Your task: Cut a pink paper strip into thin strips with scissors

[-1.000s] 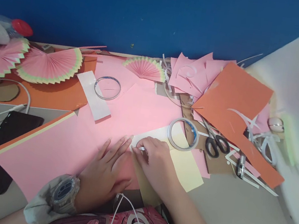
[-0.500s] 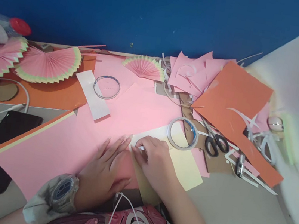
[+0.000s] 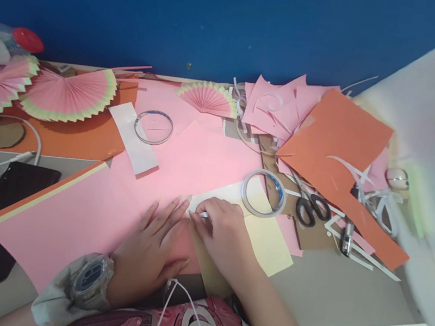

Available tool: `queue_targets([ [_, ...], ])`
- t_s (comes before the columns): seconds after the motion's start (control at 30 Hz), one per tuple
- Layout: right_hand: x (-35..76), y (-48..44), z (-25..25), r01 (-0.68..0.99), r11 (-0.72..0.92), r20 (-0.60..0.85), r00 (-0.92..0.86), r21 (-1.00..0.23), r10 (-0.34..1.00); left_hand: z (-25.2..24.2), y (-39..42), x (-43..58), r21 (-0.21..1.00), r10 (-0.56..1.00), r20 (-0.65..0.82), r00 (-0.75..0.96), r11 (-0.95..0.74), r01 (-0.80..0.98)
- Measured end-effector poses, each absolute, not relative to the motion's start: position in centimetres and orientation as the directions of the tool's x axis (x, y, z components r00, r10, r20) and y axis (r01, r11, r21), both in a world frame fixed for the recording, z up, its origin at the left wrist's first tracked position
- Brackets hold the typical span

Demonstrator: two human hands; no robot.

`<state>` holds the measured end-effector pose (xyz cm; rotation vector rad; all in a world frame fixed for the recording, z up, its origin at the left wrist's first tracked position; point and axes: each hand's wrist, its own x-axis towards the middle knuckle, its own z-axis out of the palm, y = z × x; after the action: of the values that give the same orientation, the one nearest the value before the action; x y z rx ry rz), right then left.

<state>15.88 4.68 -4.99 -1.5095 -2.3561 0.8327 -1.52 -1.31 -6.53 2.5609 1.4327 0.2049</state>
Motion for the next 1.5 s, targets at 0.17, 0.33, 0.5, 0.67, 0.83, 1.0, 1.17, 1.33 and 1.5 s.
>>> queue_targets([
  [0.17,15.8,4.7,-5.1,0.766,0.319,-0.100,-0.444,-0.559,0.891,-6.6,-1.3,-1.6,0.238,0.849,0.008,0.528,-0.514,0.824],
  [0.33,15.8,4.6,-5.1,0.770,0.336,-0.097,-0.454,-0.542,0.886,-6.6,-1.3,-1.6,0.242,0.854,0.011,0.520,-0.507,0.827],
  [0.5,15.6,4.6,-4.9,0.800,0.386,-0.129,-0.490,-0.459,0.862,-6.8,-1.4,-1.5,0.233,0.862,0.036,0.505,-0.499,0.835],
  [0.67,15.4,4.7,-4.6,0.832,0.429,-0.170,-0.508,-0.352,0.844,-6.5,-1.7,-1.3,0.175,0.866,0.091,0.491,-0.500,0.848],
  [0.83,15.2,4.9,-4.4,0.843,0.417,-0.196,-0.498,-0.341,0.845,-6.6,-2.2,-1.3,0.116,0.861,0.057,0.506,-0.509,0.853],
  [1.0,15.0,5.0,-3.3,0.850,0.410,-0.226,-0.494,-0.332,0.840,-6.7,-1.9,-1.3,0.108,0.857,0.042,0.513,-0.515,0.851],
  [1.17,15.1,5.7,-1.1,0.844,0.398,-0.257,-0.499,-0.359,0.827,-6.4,-1.7,-1.2,0.099,0.853,0.065,0.518,-0.522,0.847],
  [1.33,16.0,6.4,0.0,0.839,0.356,-0.293,-0.492,-0.412,0.820,-6.5,-1.8,-1.1,0.091,0.855,0.074,0.514,-0.519,0.850],
  [1.5,17.3,6.5,0.0,0.788,0.303,-0.338,-0.529,-0.536,0.779,-6.6,-1.9,-1.1,0.087,0.855,0.073,0.513,-0.518,0.851],
])
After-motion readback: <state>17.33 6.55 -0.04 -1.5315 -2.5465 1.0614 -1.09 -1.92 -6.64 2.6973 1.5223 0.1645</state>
